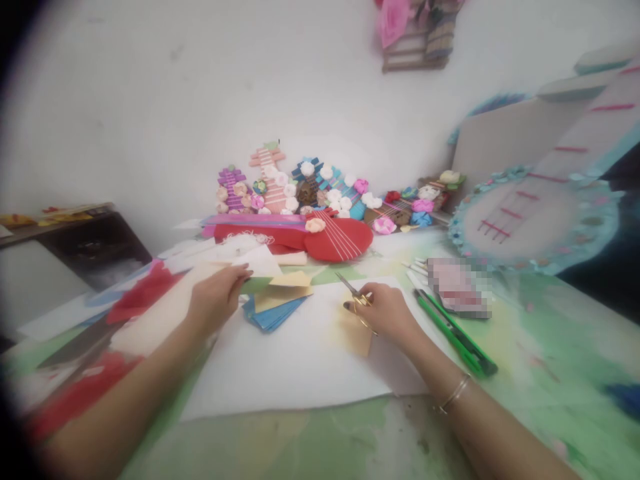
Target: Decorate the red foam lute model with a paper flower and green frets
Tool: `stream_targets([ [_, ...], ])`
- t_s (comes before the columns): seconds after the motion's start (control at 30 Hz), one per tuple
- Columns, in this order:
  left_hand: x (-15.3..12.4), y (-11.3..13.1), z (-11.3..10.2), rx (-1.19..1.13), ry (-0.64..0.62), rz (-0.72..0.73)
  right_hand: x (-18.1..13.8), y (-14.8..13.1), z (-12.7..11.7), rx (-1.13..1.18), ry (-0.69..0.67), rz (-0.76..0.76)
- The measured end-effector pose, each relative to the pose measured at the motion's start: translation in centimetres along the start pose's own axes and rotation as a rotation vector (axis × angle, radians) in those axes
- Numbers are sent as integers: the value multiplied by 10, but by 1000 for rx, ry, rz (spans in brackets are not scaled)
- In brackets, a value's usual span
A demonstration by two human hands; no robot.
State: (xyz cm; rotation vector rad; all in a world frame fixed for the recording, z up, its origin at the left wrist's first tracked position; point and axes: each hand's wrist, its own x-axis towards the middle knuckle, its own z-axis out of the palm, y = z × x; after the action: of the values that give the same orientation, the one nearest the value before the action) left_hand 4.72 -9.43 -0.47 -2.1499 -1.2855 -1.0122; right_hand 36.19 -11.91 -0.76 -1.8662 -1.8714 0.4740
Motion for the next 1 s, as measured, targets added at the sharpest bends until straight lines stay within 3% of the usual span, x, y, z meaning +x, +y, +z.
stream_targets([
  [0.2, 7, 10, -18, -59, 81, -378, -2, 3, 3, 430, -202, 64],
  [0.3, 7, 19, -14, -389, 63, -551, -6, 0, 7, 653, -312, 39],
  [0.43, 6, 33, -6, -863, -104, -739, -16, -10, 8, 821, -447, -6],
  [0.57, 4, 46, -7, -1031, -231, -806, -21, -16, 7, 745, -477, -142],
  [0.73, -1, 55, -8, -1135, -272, -835, -23, -18, 5, 607, -548, -325],
  [1.0, -7, 59, -2, -1140, -297, -790, -23, -14, 12, 522, -659, -366],
])
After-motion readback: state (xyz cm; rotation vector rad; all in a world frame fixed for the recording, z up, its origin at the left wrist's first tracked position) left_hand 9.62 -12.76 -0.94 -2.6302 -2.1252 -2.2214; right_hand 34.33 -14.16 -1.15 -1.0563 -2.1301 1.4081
